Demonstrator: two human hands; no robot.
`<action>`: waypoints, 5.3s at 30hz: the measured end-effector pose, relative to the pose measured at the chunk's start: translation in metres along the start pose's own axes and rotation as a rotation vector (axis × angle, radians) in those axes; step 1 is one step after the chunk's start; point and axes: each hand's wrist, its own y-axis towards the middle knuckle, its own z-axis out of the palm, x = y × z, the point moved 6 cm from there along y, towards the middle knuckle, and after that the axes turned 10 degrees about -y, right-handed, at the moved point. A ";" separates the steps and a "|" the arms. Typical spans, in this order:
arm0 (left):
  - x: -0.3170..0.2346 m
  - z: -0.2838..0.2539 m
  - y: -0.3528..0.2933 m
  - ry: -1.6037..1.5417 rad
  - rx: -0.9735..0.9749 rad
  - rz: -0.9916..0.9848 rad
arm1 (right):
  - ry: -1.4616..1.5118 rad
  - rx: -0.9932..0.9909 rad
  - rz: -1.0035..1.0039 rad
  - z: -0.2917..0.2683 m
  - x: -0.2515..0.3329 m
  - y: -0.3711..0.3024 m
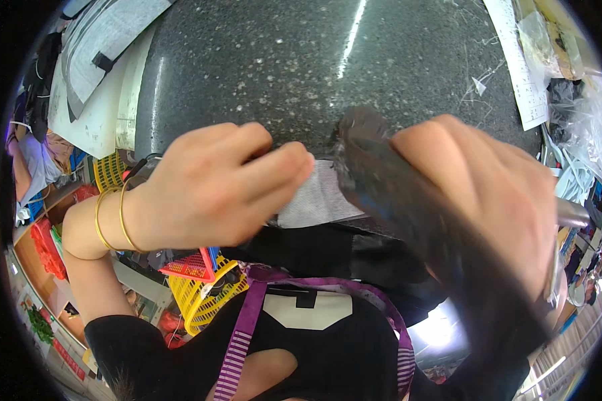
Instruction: The person applies adhesive strips to shoe upper pieces, folds the edges down by hand, and hammers the seams using a hammer. The person then rearranges plastic baskets containing shoe components on the floor and resumes hammering another shoe piece.
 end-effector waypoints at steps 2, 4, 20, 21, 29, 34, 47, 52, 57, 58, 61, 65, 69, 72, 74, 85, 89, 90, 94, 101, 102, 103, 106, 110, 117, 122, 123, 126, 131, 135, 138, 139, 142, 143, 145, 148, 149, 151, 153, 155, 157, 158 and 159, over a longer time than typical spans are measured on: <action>0.000 0.000 -0.005 -0.009 -0.041 -0.024 | -0.003 0.046 0.161 -0.005 0.013 -0.001; 0.024 -0.013 0.004 -0.238 -0.203 0.095 | -0.043 0.263 0.121 -0.008 0.019 -0.003; -0.007 -0.018 -0.036 0.054 -0.191 0.096 | 0.121 0.251 -0.350 0.004 0.060 0.019; -0.007 -0.013 -0.034 0.056 -0.204 0.111 | 0.220 0.221 -0.323 0.001 0.054 0.016; -0.007 0.012 0.063 0.091 -0.220 0.104 | 0.047 0.025 0.180 -0.024 -0.015 -0.028; 0.012 0.006 0.059 -0.070 -0.233 0.287 | -0.241 0.079 0.175 -0.012 -0.037 -0.035; 0.033 -0.009 0.050 -0.029 -0.068 0.452 | 0.091 0.173 0.188 -0.002 -0.018 -0.013; 0.042 -0.004 0.043 -0.028 -0.194 0.515 | 0.246 0.028 0.255 -0.005 -0.025 -0.006; 0.050 -0.012 0.041 -0.040 -0.345 0.408 | 0.215 0.028 0.235 0.001 -0.008 -0.004; 0.052 -0.012 0.040 -0.032 -0.350 0.397 | 0.229 0.017 0.270 0.001 -0.013 -0.001; 0.059 -0.013 0.037 -0.004 -0.319 0.277 | 0.169 -0.041 0.223 0.003 -0.004 -0.002; 0.060 -0.024 0.022 -0.036 -0.332 0.136 | 0.185 -0.024 0.277 0.005 -0.005 -0.005; 0.061 -0.014 0.002 -0.191 -0.421 0.119 | 0.208 0.007 0.296 0.003 -0.008 0.003; 0.041 -0.014 0.000 -0.008 -0.479 0.181 | 0.159 0.027 0.240 0.004 -0.007 0.004; 0.036 -0.012 0.005 0.069 -0.379 0.068 | -0.087 0.040 0.185 -0.003 -0.006 0.006; 0.033 -0.003 0.001 0.215 -0.277 0.022 | -0.069 -0.028 0.177 0.002 -0.003 0.024; 0.044 -0.012 -0.005 0.039 -0.404 0.000 | 0.047 0.058 0.091 0.000 0.007 0.020; 0.045 -0.015 -0.006 -0.041 -0.446 -0.002 | 0.043 0.055 0.090 -0.001 0.003 0.019; 0.050 -0.009 -0.001 -0.087 -0.459 -0.050 | -0.266 -0.205 -0.151 -0.009 -0.012 0.030; 0.041 -0.023 0.001 0.021 -0.415 -0.137 | 0.012 -0.176 -0.163 -0.006 -0.007 0.048; 0.040 -0.027 0.002 -0.007 -0.422 -0.148 | -0.022 -0.270 -0.185 -0.009 -0.020 0.052; 0.026 -0.025 0.011 -0.039 -0.482 -0.052 | -0.160 -0.443 -0.245 -0.011 -0.028 0.056; -0.047 -0.008 0.072 -0.132 -0.273 0.287 | -0.396 -0.481 -0.246 0.006 -0.051 0.078; -0.048 0.008 0.075 0.175 -0.301 0.355 | -0.194 -0.646 -0.287 0.011 -0.065 0.047; -0.030 -0.020 0.051 -0.008 -0.341 0.148 | -0.003 -0.001 -0.034 0.036 -0.048 -0.055; -0.028 -0.037 0.025 0.089 -0.246 -0.026 | 0.214 -0.490 -0.005 0.003 -0.090 -0.090; -0.040 -0.059 0.026 0.254 -0.438 0.032 | 0.111 -0.558 0.139 0.002 -0.113 -0.097; -0.071 -0.064 0.043 0.363 -0.634 0.220 | -0.186 -0.473 0.382 0.009 -0.167 -0.121; -0.046 0.023 0.081 0.173 -0.235 0.150 | -0.505 -0.467 0.829 -0.009 -0.235 -0.167; -0.048 0.023 0.080 0.150 -0.241 0.128 | -0.460 -0.763 0.909 -0.038 -0.274 -0.180; -0.056 0.016 0.087 0.126 -0.189 0.104 | -0.297 -0.555 0.810 -0.016 -0.354 -0.183; -0.053 0.017 0.089 0.055 -0.146 0.076 | -0.266 -0.550 0.814 -0.025 -0.362 -0.186; -0.059 0.004 0.082 -0.109 -0.145 0.162 | -0.514 -0.542 1.150 -0.100 -0.353 -0.182; -0.061 -0.002 0.079 -0.089 -0.166 0.158 | -0.756 -0.742 1.112 -0.137 -0.326 -0.187; -0.061 -0.006 0.083 -0.470 -0.061 0.207 | -0.724 -1.149 0.824 -0.184 -0.261 -0.192; -0.047 -0.015 0.093 -1.247 -0.067 -0.061 | -0.327 -1.149 0.467 -0.189 -0.156 -0.125; -0.044 -0.019 0.105 -1.485 -0.143 -0.046 | -0.524 -1.041 0.301 -0.169 -0.136 -0.105; -0.034 -0.027 0.113 -1.715 -0.227 -0.028 | -0.546 -0.711 0.107 -0.128 -0.077 -0.069; -0.031 -0.035 0.113 -2.131 -0.231 0.078 | -0.500 -0.659 -0.155 -0.102 -0.040 -0.068; -0.005 -0.034 0.095 -2.127 -0.212 0.092 | -0.532 -0.649 -0.273 -0.069 -0.028 -0.067; 0.005 -0.031 0.072 -2.123 -0.223 0.096 | -0.475 -0.371 -0.318 -0.043 -0.030 -0.061; 0.009 -0.027 0.062 -1.965 -0.307 -0.036 | -0.478 -0.367 -0.321 -0.035 -0.030 -0.055; 0.012 -0.026 0.055 -1.800 -0.384 -0.161 | -0.114 -0.435 -0.317 -0.030 -0.038 -0.046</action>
